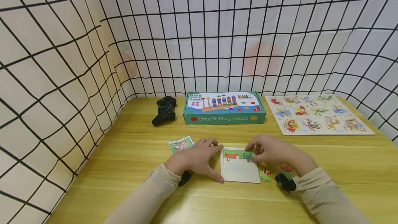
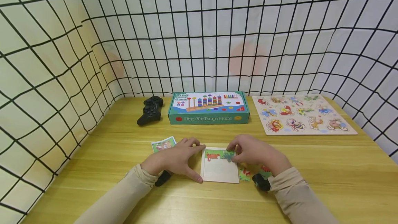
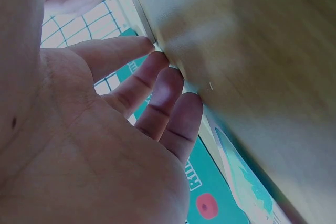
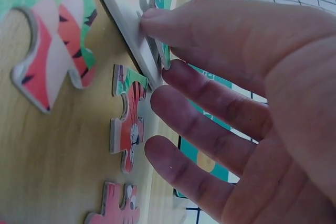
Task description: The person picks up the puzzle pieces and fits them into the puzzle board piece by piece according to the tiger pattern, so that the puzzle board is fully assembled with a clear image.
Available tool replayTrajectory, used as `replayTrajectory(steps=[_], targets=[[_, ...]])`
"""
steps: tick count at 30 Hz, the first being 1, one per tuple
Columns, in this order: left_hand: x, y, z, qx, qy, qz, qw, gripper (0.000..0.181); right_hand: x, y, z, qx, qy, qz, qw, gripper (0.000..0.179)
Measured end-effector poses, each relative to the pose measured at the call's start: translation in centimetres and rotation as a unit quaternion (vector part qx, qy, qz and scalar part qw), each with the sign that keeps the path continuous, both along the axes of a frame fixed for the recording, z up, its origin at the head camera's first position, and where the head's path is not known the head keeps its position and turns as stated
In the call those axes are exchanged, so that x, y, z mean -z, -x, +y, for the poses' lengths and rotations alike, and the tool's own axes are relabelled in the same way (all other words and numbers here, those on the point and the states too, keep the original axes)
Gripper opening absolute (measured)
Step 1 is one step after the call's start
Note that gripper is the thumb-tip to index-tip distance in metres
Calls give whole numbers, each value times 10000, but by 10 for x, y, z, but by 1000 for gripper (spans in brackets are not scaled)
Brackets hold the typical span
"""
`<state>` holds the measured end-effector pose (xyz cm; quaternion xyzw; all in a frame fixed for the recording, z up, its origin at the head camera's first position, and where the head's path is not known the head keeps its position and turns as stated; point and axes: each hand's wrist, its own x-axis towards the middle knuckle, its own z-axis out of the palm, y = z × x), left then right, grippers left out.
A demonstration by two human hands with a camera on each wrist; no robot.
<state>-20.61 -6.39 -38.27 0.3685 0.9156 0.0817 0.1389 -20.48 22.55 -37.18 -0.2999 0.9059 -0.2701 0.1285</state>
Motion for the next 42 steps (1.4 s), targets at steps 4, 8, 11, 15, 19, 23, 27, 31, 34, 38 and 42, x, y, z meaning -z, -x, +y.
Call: replayTrajectory(steps=[4,8,11,15,19,23,27,31,34,38,42], targets=[[0,0,0,2,7,-1,10000,111,0,0,0,-6,-13,24,10000,22],[0,0,1,4,23,22,10000,111,0,0,0,-12,-14,22,10000,21],[0,0,1,4,36,32,10000,110,0,-1,-1,10,-10,-27,10000,21],[0,0,1,2,50,33,10000,110,0,-1,-2,-22,-36,19,10000,22],[0,0,1,-13,22,-3,10000,110,1,-2,-3,-95,-70,183,9998,22],[0,0,1,-19,-18,-46,10000,110,3,-1,-4,-18,-128,190,9997,20],[0,0,1,-25,-34,-69,10000,110,4,-1,-6,83,-182,127,9997,19],[0,0,1,-26,-39,-76,10000,111,0,-2,-5,62,-53,-15,10000,21],[0,0,0,-7,-44,-62,10000,111,-5,-3,1,129,111,-171,9997,25],[0,0,0,20,-72,-56,10000,111,-15,-4,14,302,218,-159,9992,29],[-1,-1,-1,31,-98,-67,9999,111,-24,-5,27,393,29,59,9992,32]])
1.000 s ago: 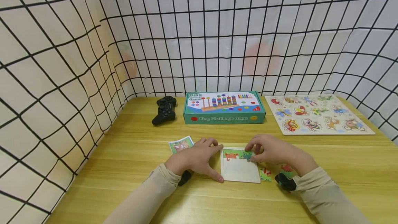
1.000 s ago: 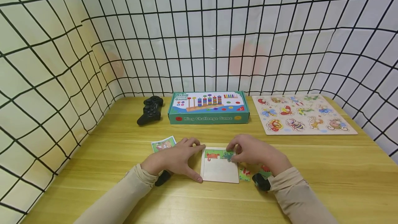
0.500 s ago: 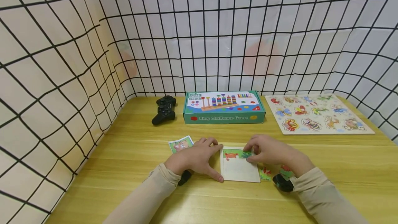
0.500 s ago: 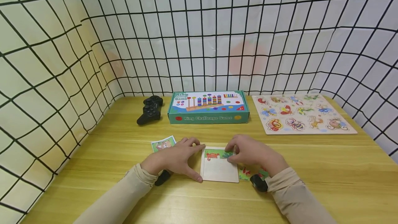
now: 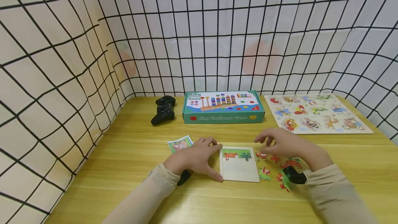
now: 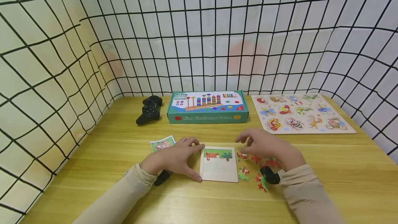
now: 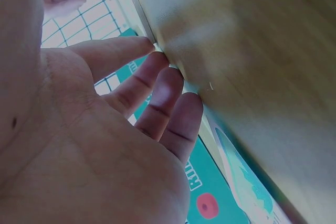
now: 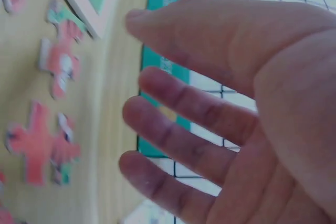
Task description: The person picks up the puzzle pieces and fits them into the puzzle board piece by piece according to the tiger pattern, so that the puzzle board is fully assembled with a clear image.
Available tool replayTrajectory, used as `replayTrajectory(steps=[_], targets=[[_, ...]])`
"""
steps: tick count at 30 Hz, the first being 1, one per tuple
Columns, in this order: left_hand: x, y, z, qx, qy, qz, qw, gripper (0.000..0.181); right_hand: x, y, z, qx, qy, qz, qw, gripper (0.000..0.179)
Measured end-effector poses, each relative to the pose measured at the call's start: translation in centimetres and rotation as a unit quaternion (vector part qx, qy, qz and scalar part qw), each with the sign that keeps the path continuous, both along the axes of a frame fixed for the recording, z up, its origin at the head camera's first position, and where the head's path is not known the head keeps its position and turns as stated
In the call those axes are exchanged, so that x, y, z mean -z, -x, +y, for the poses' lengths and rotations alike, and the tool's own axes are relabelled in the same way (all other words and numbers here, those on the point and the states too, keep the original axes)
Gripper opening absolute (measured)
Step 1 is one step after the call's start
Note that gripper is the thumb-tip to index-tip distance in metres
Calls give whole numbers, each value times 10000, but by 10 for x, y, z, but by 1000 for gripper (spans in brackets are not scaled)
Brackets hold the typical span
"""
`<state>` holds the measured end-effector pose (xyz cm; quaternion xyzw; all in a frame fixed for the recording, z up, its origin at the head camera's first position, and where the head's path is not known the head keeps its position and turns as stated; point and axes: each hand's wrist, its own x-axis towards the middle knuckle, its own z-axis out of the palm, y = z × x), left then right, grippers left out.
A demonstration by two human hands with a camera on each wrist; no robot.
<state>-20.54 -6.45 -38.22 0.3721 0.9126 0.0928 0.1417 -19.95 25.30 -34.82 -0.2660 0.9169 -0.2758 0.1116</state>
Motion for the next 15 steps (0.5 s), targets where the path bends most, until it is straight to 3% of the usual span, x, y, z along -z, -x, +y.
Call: replayTrajectory(steps=[5,15], targets=[[-1,0,0,0,-14,-15,10000,110,-4,1,14,64,-128,-58,9999,35],[0,0,0,-2,-5,-21,10000,110,3,2,16,7,-18,-647,9979,35]])
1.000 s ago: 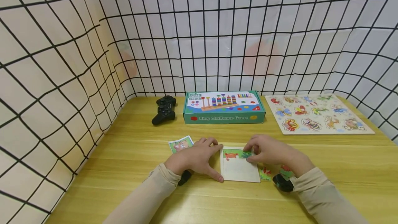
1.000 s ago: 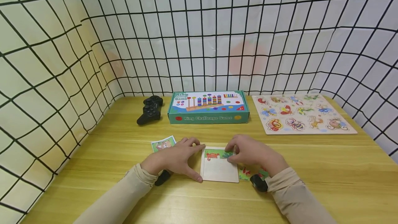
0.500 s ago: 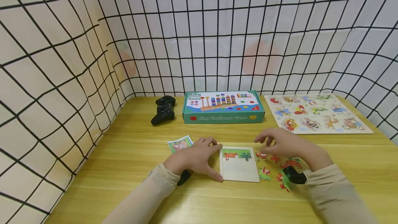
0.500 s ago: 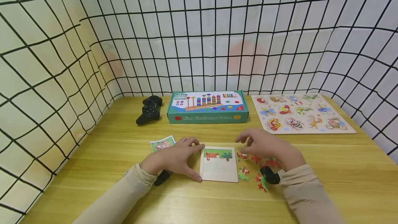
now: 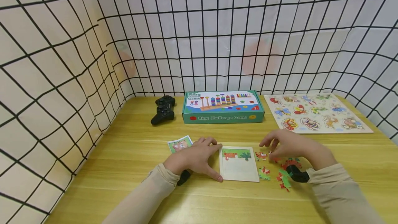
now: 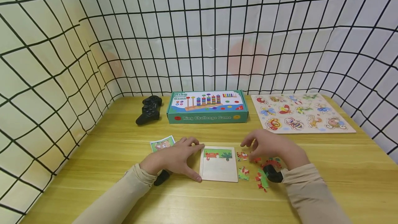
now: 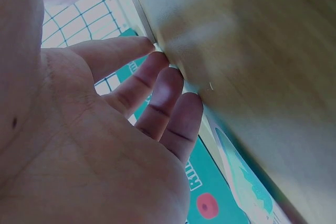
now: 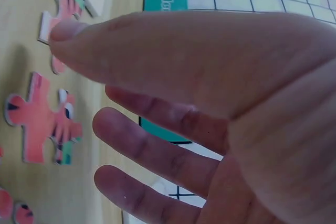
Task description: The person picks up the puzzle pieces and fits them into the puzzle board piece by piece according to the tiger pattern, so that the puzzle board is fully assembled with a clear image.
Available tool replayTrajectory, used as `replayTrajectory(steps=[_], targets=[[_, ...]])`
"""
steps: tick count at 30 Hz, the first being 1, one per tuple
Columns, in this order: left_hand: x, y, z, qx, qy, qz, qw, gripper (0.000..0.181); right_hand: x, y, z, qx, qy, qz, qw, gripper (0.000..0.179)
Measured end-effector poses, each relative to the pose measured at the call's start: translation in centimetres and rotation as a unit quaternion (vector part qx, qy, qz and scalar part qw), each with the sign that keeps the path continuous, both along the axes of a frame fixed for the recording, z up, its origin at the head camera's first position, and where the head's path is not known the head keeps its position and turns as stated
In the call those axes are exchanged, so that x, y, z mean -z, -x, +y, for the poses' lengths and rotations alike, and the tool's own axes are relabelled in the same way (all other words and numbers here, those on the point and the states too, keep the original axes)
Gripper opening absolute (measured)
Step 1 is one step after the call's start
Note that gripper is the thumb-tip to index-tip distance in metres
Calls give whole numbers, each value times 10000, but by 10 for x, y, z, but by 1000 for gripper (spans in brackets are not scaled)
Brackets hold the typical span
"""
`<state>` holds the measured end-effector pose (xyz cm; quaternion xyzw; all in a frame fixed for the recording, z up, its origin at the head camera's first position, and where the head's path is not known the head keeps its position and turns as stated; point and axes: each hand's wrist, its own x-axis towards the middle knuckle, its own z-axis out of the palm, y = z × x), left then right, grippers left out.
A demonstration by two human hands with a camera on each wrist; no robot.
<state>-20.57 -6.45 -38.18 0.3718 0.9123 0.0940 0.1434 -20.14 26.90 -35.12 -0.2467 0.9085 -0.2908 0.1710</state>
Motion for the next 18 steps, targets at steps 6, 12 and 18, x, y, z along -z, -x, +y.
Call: replayTrajectory(steps=[6,12,18], targets=[[1,0,0,-20,7,-10,10000,111,6,2,-6,-21,47,-252,9997,31],[0,0,0,1,-3,11,10000,110,11,3,-8,-129,8,-174,9998,30],[0,0,0,-25,-19,-19,10000,111,13,5,-10,-80,-71,-197,9997,25]])
